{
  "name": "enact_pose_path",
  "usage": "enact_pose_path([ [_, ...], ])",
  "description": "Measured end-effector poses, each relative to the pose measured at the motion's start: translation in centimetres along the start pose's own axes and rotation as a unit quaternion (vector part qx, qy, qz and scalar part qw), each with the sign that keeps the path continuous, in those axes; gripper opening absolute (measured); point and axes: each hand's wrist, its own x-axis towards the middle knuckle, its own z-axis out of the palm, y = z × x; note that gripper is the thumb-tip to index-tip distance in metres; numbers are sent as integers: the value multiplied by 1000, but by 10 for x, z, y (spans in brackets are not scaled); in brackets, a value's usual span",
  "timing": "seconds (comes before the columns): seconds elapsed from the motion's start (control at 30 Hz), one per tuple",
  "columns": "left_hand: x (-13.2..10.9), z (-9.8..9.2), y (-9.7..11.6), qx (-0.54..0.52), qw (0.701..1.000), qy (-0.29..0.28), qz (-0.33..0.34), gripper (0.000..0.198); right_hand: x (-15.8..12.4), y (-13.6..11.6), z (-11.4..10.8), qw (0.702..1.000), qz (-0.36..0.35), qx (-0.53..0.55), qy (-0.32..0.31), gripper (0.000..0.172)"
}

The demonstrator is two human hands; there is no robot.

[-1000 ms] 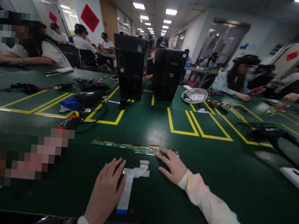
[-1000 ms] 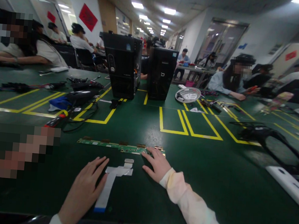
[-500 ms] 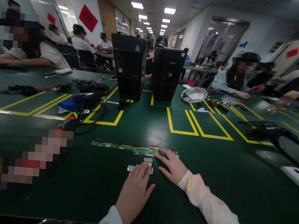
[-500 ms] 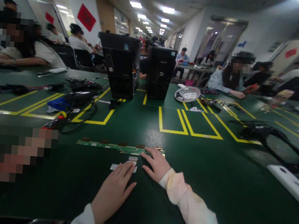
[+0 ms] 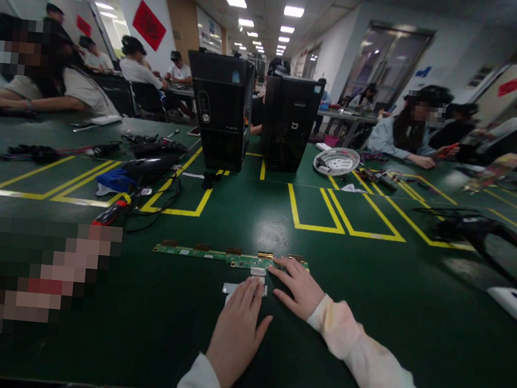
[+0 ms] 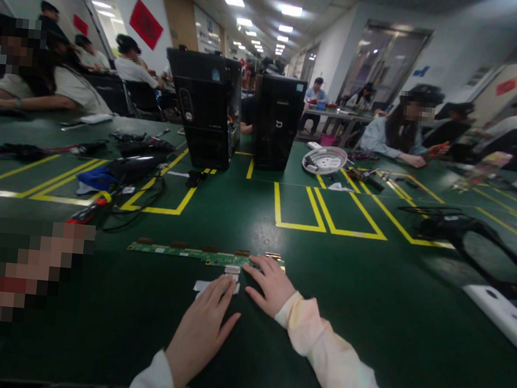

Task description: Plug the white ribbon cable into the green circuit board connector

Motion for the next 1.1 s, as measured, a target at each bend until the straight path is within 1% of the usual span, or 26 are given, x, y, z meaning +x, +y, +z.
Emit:
enact_pose_path([
  [0.23, 0, 2, 1, 0, 1000, -2, -13, 49, 0, -1, -1, 1000, 3, 1, -3, 47],
  [0.53, -1, 4, 2, 12, 1000, 7, -12, 51, 0, 2, 2, 1000, 2, 10, 2, 48],
  [0.93, 1, -5, -7, 14, 999, -40, 20, 55, -2, 2, 1, 1000, -3, -1, -17, 49],
  [1.1, 6, -11, -13, 16, 996, -76, 43, 58, -2, 2, 1, 1000, -1, 1, -18, 49],
])
